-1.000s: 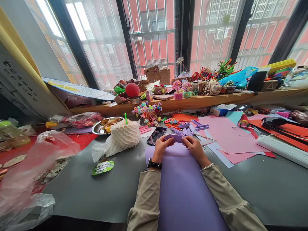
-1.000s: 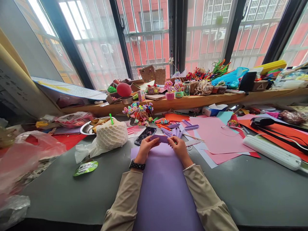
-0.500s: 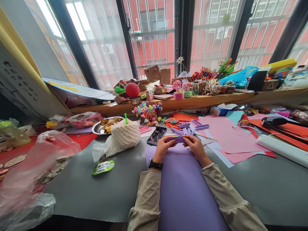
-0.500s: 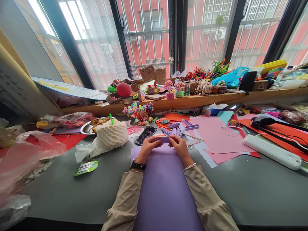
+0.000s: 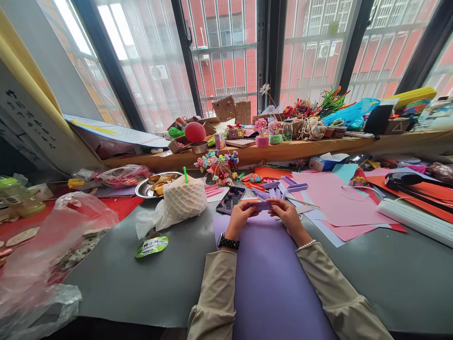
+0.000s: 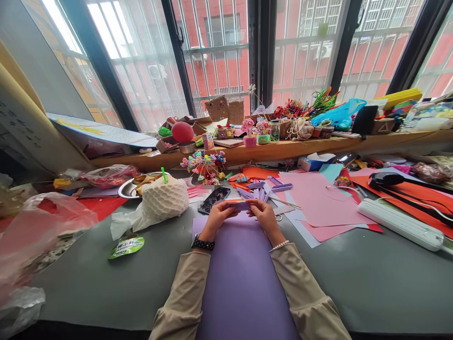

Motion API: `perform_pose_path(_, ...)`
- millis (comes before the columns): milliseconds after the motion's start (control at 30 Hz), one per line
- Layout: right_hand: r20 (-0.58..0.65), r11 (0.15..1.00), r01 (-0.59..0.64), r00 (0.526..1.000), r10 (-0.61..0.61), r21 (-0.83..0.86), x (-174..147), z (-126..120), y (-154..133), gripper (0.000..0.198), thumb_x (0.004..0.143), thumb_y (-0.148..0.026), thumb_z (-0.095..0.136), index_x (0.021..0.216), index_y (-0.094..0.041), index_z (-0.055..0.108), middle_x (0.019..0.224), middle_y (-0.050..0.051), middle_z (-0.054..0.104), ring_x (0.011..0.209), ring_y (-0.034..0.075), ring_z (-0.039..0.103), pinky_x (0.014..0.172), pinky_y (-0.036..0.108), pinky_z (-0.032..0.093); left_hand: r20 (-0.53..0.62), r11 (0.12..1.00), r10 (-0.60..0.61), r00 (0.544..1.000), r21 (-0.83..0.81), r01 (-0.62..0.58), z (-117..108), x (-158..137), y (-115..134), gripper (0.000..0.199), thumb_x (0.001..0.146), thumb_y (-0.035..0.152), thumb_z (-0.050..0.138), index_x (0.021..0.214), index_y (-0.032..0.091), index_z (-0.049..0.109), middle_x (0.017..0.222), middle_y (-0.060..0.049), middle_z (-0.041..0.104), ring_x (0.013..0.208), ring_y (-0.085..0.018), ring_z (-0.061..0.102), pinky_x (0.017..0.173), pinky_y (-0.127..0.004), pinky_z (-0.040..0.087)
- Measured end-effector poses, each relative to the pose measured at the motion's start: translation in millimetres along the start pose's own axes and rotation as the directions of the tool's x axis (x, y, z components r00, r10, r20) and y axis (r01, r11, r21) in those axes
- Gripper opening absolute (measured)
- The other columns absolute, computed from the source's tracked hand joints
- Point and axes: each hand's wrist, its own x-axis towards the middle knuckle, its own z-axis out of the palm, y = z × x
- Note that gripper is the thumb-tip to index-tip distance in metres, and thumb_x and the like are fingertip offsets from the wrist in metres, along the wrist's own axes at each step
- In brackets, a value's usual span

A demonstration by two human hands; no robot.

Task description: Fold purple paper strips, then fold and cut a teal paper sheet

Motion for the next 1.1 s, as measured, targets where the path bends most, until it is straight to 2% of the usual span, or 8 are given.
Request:
perform_pose_path(167, -0.006, 0.999, -0.041, 0.999, 0.041, -0.004, -0.5, 0.6, -1.6, 0.031, 0.063, -0.04, 0.058, 0.083, -0.016, 0.059, 0.065, 0.001, 0.06, 0.056, 0.012, 0.058, 0.052, 0.024, 0.047, -0.003, 1.0, -0.015, 1.0, 0.021, 0.015, 0.7, 0.3, -0.6, 0.03, 0.05, 0.028, 0.071, 0.075, 0.012, 0.065, 0.073, -0.002, 0.064, 0.062, -0.013, 0.06, 0.07, -0.03, 0.049)
perform_pose_path(333, 0.075, 0.999, 0.032, 0.997, -0.029, -0.032, -1.9, 0.7, -1.6, 0.03, 0.062, -0.036, 0.061, 0.085, -0.016, 0.057, 0.065, 0.001, 0.06, 0.056, 0.011, 0.056, 0.052, 0.024, 0.046, 0.026, 0.999, -0.019, 0.999, 0.026, 0.019, 0.7, 0.1, -0.8, 0.03, 0.05, 0.029, 0.071, 0.075, 0.012, 0.065, 0.075, -0.003, 0.064, 0.064, -0.013, 0.059, 0.07, -0.029, 0.049)
perform_pose_path(533, 0.079, 0.999, 0.044, 0.996, -0.041, -0.03, -1.4, 0.7, -1.2, 0.025, 0.064, -0.034, 0.06, 0.082, -0.016, 0.06, 0.062, 0.0, 0.059, 0.056, 0.011, 0.055, 0.053, 0.023, 0.045, 0.042, 0.999, -0.043, 0.998, -0.002, 0.043, 1.2, -2.4, 1.4, 0.035, 0.049, 0.029, 0.072, 0.077, 0.011, 0.063, 0.071, -0.003, 0.063, 0.063, -0.014, 0.06, 0.072, -0.031, 0.048)
perform_pose_path(633, 0.076, 0.999, 0.04, 0.996, -0.037, -0.03, -1.2, 0.6, -1.7, 0.023, 0.064, -0.033, 0.06, 0.08, -0.017, 0.061, 0.063, 0.0, 0.059, 0.057, 0.011, 0.055, 0.053, 0.023, 0.045, 0.022, 0.998, -0.069, 0.997, 0.012, 0.068, 3.0, -3.2, 3.7, 0.035, 0.05, 0.032, 0.072, 0.076, 0.011, 0.062, 0.07, -0.003, 0.063, 0.063, -0.015, 0.061, 0.071, -0.03, 0.048)
perform_pose_path(800, 0.09, 0.998, 0.047, 0.995, -0.043, -0.041, -1.9, 0.8, -2.8, 0.022, 0.064, -0.033, 0.06, 0.079, -0.017, 0.063, 0.063, 0.0, 0.06, 0.057, 0.011, 0.055, 0.054, 0.024, 0.045, -0.04, 0.987, -0.138, 0.99, 0.075, 0.141, 6.1, -3.4, 6.1, 0.037, 0.06, 0.043, 0.062, 0.074, 0.009, 0.061, 0.062, -0.005, 0.062, 0.059, -0.017, 0.061, 0.063, -0.03, 0.05)
perform_pose_path(1100, 0.102, 0.999, 0.04, 0.994, -0.037, -0.034, -1.2, 0.4, -0.9, 0.02, 0.064, -0.031, 0.06, 0.078, -0.017, 0.064, 0.064, 0.0, 0.06, 0.057, 0.01, 0.054, 0.055, 0.024, 0.045, -0.038, 0.986, -0.166, 0.985, 0.026, 0.167, 3.2, -1.5, 3.7, 0.032, 0.06, 0.037, 0.065, 0.074, 0.009, 0.06, 0.064, -0.005, 0.063, 0.058, -0.015, 0.061, 0.062, -0.028, 0.051)
